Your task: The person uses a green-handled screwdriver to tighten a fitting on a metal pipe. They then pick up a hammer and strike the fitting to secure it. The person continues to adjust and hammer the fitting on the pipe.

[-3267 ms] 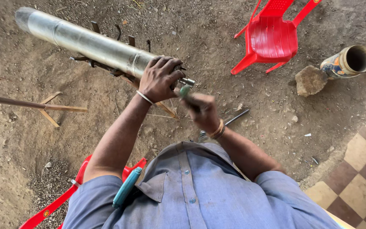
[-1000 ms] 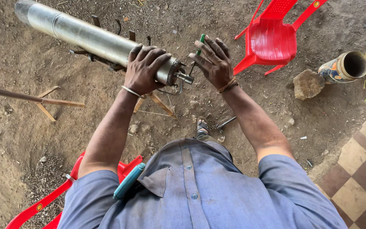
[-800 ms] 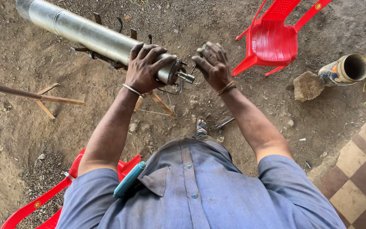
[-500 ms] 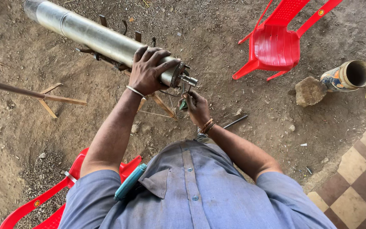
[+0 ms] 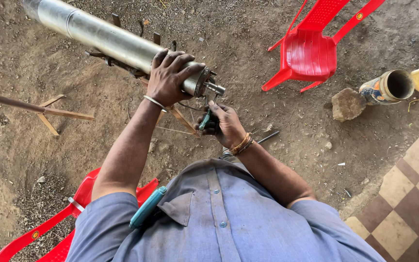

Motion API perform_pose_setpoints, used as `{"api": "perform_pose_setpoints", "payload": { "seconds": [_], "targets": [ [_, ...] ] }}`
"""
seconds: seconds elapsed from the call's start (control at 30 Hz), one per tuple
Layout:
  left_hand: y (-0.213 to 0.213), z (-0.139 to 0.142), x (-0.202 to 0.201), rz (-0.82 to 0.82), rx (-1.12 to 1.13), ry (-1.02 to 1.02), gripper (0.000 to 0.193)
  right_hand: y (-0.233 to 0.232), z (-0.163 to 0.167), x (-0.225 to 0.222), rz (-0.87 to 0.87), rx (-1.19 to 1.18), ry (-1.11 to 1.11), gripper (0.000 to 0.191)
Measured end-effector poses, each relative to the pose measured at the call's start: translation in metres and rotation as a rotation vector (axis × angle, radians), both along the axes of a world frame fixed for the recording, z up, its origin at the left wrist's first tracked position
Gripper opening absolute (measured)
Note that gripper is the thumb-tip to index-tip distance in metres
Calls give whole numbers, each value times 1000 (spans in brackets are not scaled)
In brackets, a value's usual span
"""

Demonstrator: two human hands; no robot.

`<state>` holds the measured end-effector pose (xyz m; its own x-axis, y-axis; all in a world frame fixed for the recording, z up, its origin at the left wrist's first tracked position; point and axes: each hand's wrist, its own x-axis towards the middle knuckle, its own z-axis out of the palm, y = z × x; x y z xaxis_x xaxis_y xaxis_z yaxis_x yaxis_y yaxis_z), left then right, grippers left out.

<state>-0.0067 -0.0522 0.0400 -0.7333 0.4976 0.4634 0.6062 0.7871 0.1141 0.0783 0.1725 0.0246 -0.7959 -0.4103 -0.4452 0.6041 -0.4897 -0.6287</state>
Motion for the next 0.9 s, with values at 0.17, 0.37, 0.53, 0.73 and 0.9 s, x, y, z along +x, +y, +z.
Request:
{"api": "perform_pose_setpoints", "payload": {
  "seconds": [0.17, 0.37, 0.53, 0.73, 0.9],
  "targets": [
    [3, 1, -7, -5, -8, 1, 95, 5, -9, -5, 5, 96, 66, 28],
    [8, 15, -4, -43, 30, -23, 102, 7, -9, -3, 8, 248, 142, 28],
    [8, 25, 3, -82, 85, -37, 106, 28, -24, 29, 80, 367, 216, 28],
    [14, 11, 5, -106, 151, -7, 89, 104, -73, 95, -60, 1112, 868, 24],
    [29, -49, 4, 82, 68, -119, 103, 179, -113, 223, -351, 1072, -51, 20]
  ]
}}
